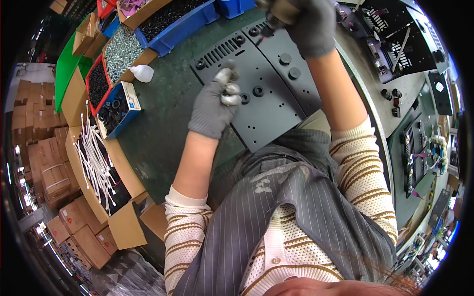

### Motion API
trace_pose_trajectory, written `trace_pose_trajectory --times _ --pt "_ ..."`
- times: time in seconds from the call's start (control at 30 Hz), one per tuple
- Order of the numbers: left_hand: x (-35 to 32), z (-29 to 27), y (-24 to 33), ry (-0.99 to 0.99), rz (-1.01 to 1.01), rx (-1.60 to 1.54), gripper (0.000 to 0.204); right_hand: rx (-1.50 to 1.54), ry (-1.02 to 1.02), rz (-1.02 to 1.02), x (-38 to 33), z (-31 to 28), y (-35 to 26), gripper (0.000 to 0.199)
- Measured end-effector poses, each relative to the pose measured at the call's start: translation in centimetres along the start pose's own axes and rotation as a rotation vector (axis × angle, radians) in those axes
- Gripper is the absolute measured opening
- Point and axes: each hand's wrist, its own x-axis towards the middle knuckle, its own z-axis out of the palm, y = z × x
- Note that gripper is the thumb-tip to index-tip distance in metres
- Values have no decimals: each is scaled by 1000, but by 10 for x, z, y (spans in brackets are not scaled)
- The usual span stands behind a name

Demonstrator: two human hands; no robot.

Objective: Assembling an industrial electronic chassis by installing circular connectors and securing them with a power screwdriver.

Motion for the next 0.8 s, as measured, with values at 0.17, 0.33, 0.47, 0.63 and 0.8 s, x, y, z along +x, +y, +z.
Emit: trace_pose_trajectory --times 0.17,0.33,0.47,0.63,0.8 --pt "-7 22 -38 -74 -210 9 31 435 5 -95 -60 -3 -21 34" --pt "-12 43 -60 -104 -285 77 37 205 -343 -151 -73 -38 -34 34" --pt "-12 52 -70 -77 -311 101 37 232 -371 -172 -82 -53 -37 32" --pt "-10 58 -77 -26 -307 157 37 197 -383 -179 -89 -61 -38 30" --pt "0 60 -65 -47 -42 874 37 184 -153 -245 -89 -63 -41 35"
